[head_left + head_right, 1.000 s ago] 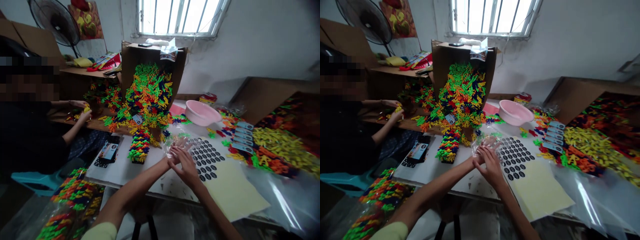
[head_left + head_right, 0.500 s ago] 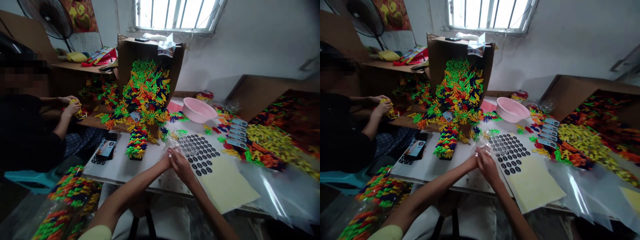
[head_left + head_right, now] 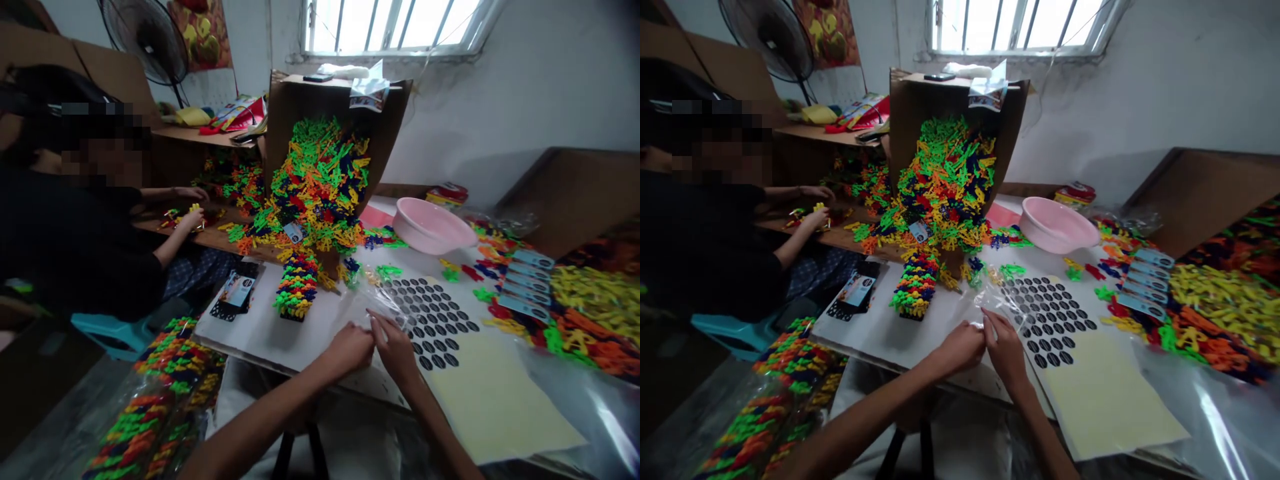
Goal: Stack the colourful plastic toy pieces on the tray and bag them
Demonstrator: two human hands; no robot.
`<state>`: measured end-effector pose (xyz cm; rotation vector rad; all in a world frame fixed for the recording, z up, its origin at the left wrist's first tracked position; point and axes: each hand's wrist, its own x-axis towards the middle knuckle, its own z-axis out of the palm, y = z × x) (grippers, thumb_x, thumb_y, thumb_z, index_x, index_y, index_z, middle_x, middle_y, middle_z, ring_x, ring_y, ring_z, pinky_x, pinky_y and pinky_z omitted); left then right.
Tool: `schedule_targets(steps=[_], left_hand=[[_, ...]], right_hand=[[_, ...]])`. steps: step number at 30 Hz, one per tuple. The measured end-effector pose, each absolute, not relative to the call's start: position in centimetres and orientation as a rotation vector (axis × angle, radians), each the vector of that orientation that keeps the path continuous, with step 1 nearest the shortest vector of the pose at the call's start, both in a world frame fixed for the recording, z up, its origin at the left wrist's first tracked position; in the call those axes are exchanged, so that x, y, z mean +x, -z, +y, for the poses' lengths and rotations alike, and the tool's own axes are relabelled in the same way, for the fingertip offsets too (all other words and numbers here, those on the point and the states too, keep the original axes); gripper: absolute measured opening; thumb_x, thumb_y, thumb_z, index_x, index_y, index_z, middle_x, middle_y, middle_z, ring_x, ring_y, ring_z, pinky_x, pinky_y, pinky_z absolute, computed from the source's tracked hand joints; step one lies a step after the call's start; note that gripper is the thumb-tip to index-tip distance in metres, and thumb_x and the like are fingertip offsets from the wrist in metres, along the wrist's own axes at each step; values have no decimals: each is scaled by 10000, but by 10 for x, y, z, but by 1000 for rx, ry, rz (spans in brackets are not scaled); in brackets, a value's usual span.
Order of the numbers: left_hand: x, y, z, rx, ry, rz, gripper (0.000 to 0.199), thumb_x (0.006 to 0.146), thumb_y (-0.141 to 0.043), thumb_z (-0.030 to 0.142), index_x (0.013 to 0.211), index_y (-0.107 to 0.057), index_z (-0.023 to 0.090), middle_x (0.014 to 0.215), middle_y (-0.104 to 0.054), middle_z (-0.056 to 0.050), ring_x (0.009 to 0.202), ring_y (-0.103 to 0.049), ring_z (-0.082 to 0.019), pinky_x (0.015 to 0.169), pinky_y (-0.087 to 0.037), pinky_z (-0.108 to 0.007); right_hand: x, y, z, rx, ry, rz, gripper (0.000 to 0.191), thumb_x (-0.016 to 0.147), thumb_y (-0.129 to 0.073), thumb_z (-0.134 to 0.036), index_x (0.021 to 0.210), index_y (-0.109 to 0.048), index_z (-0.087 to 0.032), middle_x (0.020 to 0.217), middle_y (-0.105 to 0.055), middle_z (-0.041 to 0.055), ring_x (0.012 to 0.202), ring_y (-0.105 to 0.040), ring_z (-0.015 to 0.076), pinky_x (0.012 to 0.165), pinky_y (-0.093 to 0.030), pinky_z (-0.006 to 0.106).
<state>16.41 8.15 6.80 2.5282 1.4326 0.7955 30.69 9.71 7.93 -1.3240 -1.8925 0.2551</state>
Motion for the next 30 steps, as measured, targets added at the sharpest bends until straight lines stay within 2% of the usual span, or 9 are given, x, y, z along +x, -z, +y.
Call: schedule_targets(steps=[2,4,7,11,16,21,25,28,30], left_hand=[[126,-64,54,2466,-902,1437,139,880,-551,183,956,-664,209,852,-738,-46,812,-706,-174,816,-562,-275],[83,-56,37,2030,-1409,1657,229,908,-487,166,1103,-603,193,1002,-704,-88,949,-683,-195,885,-556,-331],[32,-42,42,1404,-1703,1886,523,832,-575,162,1336,-434,171,1316,-566,-168,1202,-589,-256,1020,-499,-421],[11,-33,79,1010,-1698,1715,738,741,-659,181,1403,-333,183,1468,-441,-184,1299,-532,-267,1089,-448,-417],[23,-31,87,971,-1592,1577,617,736,-684,221,1300,-434,205,1252,-624,-115,1180,-612,-241,1075,-453,-409],[55,-25,39,1028,-1489,1516,650,744,-665,219,1333,-390,197,1317,-581,-137,1183,-606,-243,1051,-467,-403],[51,-28,24,1168,-1439,1595,578,783,-577,171,1334,-403,188,1311,-555,-137,1185,-589,-239,1055,-460,-421],[20,-32,56,1239,-1478,1699,782,718,-647,198,1425,-312,190,1479,-398,-165,1368,-439,-295,1152,-365,-480],[-4,-33,86,1298,-1318,1465,956,661,-722,252,1483,-236,209,1492,-403,-159,1374,-440,-313,1138,-389,-487]], right_hand=[[306,-77,97,-1350,-318,-1826,404,982,-441,-424,1180,-717,-206,1148,-741,112,1102,-680,272,1013,-526,476],[299,-78,97,-1369,-381,-1772,402,958,-462,-447,1146,-734,-219,1140,-744,109,1094,-683,274,1018,-516,474],[279,-78,100,-1439,-534,-1657,427,924,-477,-472,1157,-737,-225,1191,-730,103,1122,-674,270,1049,-484,462],[260,-70,113,-1505,-755,-1299,529,867,-490,-566,1124,-746,-181,1237,-712,126,1210,-633,287,1082,-447,444],[268,-57,126,-1465,-954,-838,583,743,-561,-569,1110,-722,-145,1187,-730,142,1152,-669,296,1049,-464,443],[279,-53,112,-1400,-907,-689,508,710,-642,-536,1053,-727,-172,1195,-732,105,1219,-628,270,1111,-413,410],[287,-52,100,-1386,-924,-533,553,717,-629,-529,1138,-680,-174,1180,-737,106,1139,-678,250,1060,-464,403],[292,-55,97,-1353,-932,-469,511,733,-615,-511,1125,-659,-186,1176,-738,106,1106,-696,242,985,-517,390],[293,-60,97,-1329,-946,-448,474,737,-616,-495,1103,-654,-196,1174,-738,101,1096,-702,240,935,-543,377]])
